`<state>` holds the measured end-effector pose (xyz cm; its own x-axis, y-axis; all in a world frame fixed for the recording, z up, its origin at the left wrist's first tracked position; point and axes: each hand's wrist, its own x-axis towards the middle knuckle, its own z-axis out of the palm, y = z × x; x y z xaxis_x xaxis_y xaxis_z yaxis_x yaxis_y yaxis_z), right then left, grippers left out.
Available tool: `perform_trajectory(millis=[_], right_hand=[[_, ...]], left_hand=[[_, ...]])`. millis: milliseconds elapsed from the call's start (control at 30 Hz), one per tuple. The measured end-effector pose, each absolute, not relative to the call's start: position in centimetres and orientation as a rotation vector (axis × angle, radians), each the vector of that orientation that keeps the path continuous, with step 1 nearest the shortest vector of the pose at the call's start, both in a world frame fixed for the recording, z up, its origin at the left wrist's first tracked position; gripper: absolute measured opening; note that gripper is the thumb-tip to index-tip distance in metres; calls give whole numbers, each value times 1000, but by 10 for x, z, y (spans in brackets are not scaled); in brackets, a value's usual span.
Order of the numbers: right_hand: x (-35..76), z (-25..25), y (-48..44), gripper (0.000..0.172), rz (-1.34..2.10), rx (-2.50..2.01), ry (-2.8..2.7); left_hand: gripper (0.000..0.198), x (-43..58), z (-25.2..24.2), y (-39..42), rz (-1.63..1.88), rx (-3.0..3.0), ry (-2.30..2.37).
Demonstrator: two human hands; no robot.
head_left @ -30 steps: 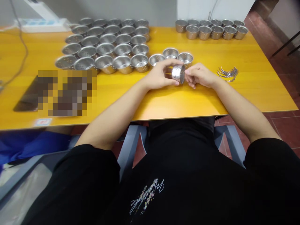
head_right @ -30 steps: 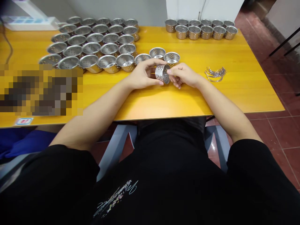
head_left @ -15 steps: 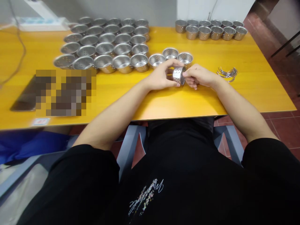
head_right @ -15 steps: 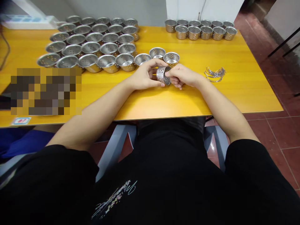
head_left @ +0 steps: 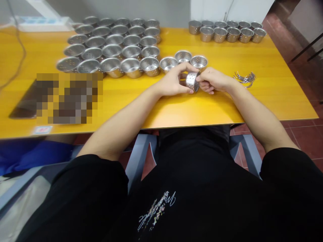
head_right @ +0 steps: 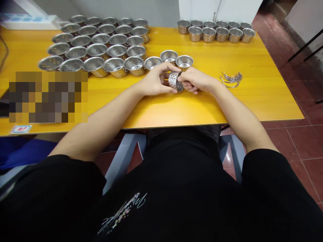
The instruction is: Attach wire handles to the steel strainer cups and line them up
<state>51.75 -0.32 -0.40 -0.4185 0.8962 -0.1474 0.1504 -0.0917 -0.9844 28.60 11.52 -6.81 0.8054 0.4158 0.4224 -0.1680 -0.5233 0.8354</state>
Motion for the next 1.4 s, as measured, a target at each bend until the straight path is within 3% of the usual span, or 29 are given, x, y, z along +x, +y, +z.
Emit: perform_trajectory(millis=[233, 767, 1033, 1400], right_hand=[[515, 0, -4, 41, 1597, -1157, -1598], [523, -15, -2, 53, 1496, -1086, -1616], [526, -16, -4, 53, 1471, -1044, -1652], [519, -11, -10, 57, 1400, -1100, -1695]], left_hand=[[103, 287, -69, 117, 770, 2041, 172], [102, 288, -63, 111, 777, 2042, 183], [112, 291, -58, 102, 769, 2148, 152], [103, 290, -48, 93, 806, 2222, 167]])
